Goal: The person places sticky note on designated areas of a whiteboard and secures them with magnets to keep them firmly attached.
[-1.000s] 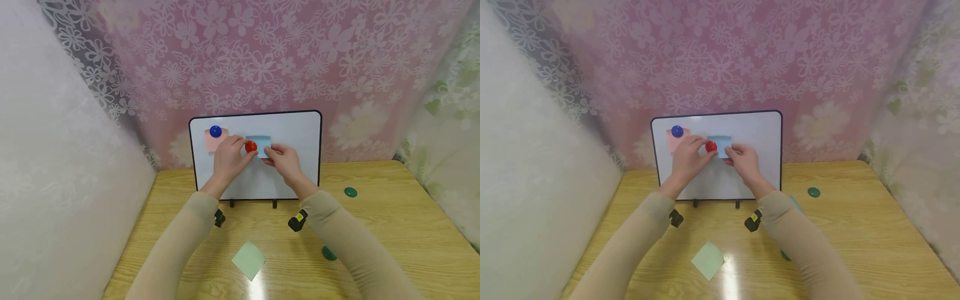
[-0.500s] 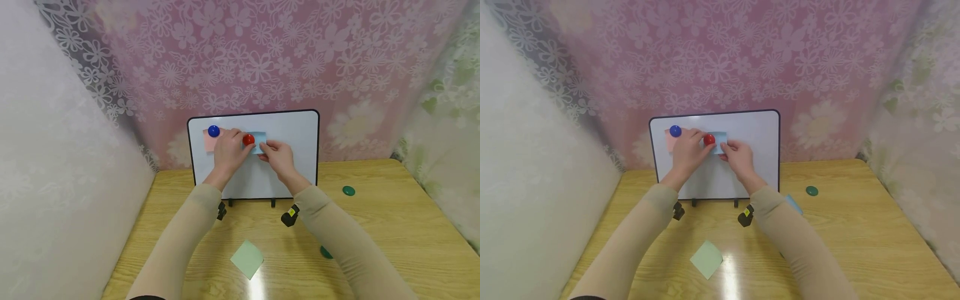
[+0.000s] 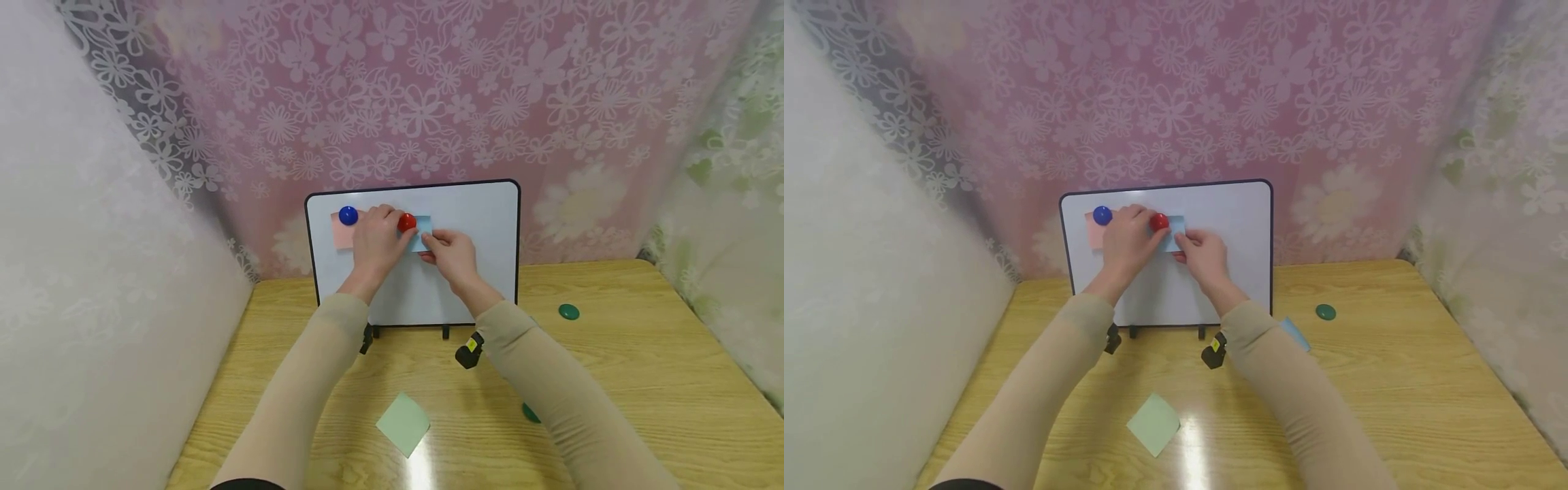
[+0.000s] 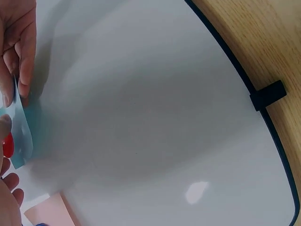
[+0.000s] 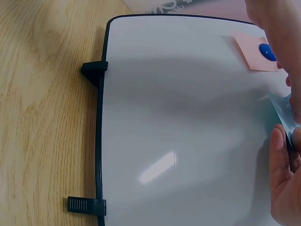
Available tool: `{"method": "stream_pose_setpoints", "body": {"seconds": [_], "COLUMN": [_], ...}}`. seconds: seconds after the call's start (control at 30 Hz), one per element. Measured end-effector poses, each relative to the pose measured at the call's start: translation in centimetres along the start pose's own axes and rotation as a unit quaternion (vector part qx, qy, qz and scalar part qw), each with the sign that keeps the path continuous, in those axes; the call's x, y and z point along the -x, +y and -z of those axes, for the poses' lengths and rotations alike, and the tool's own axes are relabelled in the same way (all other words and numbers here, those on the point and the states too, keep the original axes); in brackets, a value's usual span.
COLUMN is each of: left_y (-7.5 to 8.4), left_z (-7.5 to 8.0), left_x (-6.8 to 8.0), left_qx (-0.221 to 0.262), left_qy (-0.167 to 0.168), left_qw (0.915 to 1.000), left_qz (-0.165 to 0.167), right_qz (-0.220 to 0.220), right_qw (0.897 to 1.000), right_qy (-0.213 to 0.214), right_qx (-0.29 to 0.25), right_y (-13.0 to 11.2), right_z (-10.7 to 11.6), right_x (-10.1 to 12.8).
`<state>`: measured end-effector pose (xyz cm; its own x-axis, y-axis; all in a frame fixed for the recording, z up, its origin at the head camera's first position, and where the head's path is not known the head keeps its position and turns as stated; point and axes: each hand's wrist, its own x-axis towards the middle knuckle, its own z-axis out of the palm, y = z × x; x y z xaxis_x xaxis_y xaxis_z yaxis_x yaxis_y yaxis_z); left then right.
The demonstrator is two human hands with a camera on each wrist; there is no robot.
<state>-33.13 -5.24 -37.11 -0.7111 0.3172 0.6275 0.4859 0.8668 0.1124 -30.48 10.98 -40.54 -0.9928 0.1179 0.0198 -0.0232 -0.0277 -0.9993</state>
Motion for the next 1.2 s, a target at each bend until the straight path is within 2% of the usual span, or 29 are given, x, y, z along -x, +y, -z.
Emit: {"method": "stream_pose_setpoints", "body": {"seconds": [0.1,0.37,0.77,1.2], "left_y": [0.1,0.0,0.2,0.3], "left_z": [-0.1,0.0,0.2,0.0], "left_x": [-0.1,-0.5,-0.9,-1.1], "left_qx": [-0.007,-0.011,-0.026,-0.019], "left_qy": [-0.005,-0.017,-0.018,-0.018], "left_qw": [1.0000,0.9995,0.9993,0.9996], "left_qz": [-0.002,0.025,0.022,0.014], "right_qz": [-0.002,0.001,0.006,0.007], "right_qw": [1.000,1.000,1.000,1.000], "right_qy": [0.001,0.002,0.012,0.014], "right_qx": [0.004,0.019,0.014,0.015], "right_y": [0.0,-0.1,-0.3,-0.3], "right_z": [-0.1,-0.3,-0.7,-1.0], "right_x": [0.0,0.2,0.0,-0.1]}}
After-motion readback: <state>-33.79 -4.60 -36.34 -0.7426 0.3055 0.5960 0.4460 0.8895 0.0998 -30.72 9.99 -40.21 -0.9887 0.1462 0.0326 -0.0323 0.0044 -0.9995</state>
